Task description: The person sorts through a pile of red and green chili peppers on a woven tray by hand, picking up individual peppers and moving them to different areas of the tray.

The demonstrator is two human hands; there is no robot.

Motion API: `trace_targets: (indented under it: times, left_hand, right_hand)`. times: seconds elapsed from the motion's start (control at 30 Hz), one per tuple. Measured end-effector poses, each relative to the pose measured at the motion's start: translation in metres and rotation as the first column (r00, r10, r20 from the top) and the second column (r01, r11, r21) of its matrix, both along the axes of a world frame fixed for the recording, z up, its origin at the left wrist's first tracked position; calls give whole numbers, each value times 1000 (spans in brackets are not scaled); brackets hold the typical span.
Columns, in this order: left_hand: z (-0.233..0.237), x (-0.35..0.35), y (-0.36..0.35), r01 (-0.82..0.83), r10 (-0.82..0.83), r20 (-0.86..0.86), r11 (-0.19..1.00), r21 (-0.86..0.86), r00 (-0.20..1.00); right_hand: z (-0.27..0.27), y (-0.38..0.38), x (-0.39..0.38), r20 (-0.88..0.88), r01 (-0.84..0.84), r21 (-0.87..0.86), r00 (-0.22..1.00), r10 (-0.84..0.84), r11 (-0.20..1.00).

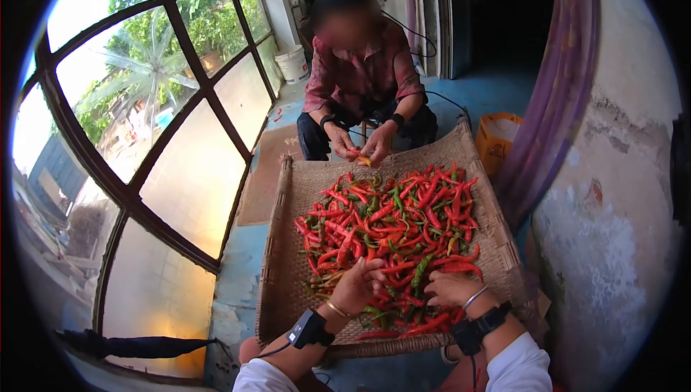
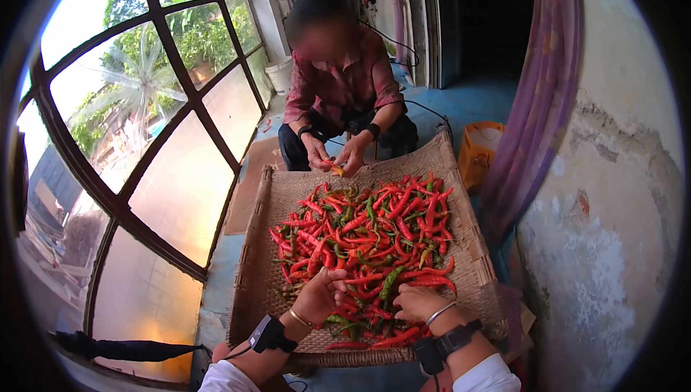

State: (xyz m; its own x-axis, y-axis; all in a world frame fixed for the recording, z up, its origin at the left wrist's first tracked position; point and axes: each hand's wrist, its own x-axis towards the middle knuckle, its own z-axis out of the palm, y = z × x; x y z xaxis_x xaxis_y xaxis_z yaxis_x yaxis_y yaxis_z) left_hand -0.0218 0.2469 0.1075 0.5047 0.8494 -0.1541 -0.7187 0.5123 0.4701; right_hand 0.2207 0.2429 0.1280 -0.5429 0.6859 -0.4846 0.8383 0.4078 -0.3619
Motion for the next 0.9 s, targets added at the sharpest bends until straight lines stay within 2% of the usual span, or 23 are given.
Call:
trace_targets:
  times: [0.07, 0.13, 0.23, 0.27, 0.33, 0.37, 0.4, 0.43, 0.47, 0.53, 0.57, 0.63, 0.7, 0.73, 0.77, 0.83, 0.87, 0.9]
  left_hand:
    - [-1, 6, -2, 96, -94, -194, 995, 1, 977]
    - [-6, 10, -5, 129, -115, -221, 990, 54, 968]
    - [-3, 14, -7, 214, -182, -401, 976, 38, 898]
    - [0, 15, -7, 215, -180, -402, 976, 45, 898]
    - [9, 19, -12, 268, -156, -565, 956, 119, 810]
    - [3, 17, -9, 330, -204, -570, 936, 126, 796]
    - [1, 17, -10, 332, -202, -571, 934, 132, 796]
    - [-1, 18, -10, 357, -238, -585, 929, 95, 775]
    - [-2, 19, -10, 381, -274, -597, 923, 58, 754]
    - [0, 19, -11, 378, -269, -609, 924, 56, 746]
    - [-4, 19, -11, 368, -259, -598, 927, 66, 758]
    - [-3, 20, -13, 359, -251, -586, 930, 74, 770]
    - [1, 20, -13, 318, -113, -595, 914, 253, 796]
    - [1, 21, -13, 320, -116, -594, 914, 251, 796]
    - [0, 22, -13, 336, -57, -615, 875, 348, 787]
    - [1, 25, -19, 384, 38, -641, 772, 507, 767]
    - [6, 25, -19, 385, 27, -637, 776, 499, 770]
    - [10, 24, -18, 426, -59, -646, 797, 428, 761]
  right_hand:
    - [-5, 0, -1, 28, -6, 6, 1000, 5, 1000]
    - [-10, -2, 0, -90, 33, -24, 995, -35, 999]
    - [-17, 4, 1, -130, -18, 2, 991, 18, 1000]
    - [-17, 8, 1, -129, -17, 9, 991, 18, 1000]
    - [-16, 12, 2, -261, -88, -16, 962, 81, 996]
    - [-15, 10, 1, -259, -88, -12, 963, 82, 996]
    - [-14, 5, -3, -213, -23, -47, 977, 12, 999]
    - [-14, 1, -6, -167, 44, -80, 984, -57, 996]
    - [-19, 1, -6, -169, 45, -75, 984, -57, 996]
    - [-24, 6, -7, -254, -29, 28, 967, 35, 999]
    - [-22, 6, -5, -262, -12, 118, 964, 43, 993]
    - [-9, 5, -5, -263, 12, 159, 964, 31, 987]
    - [12, 3, -8, -269, 41, 203, 963, 16, 978]
    - [27, 0, -11, -493, 86, 172, 870, 10, 981]
    - [35, -3, -14, -687, 123, 126, 726, -3, 984]
    - [37, -7, -20, -732, 135, 79, 681, -35, 988]
    - [38, -9, -22, -774, 145, 49, 631, -54, 988]
    - [41, -11, -25, -780, 195, 54, 621, -81, 979]
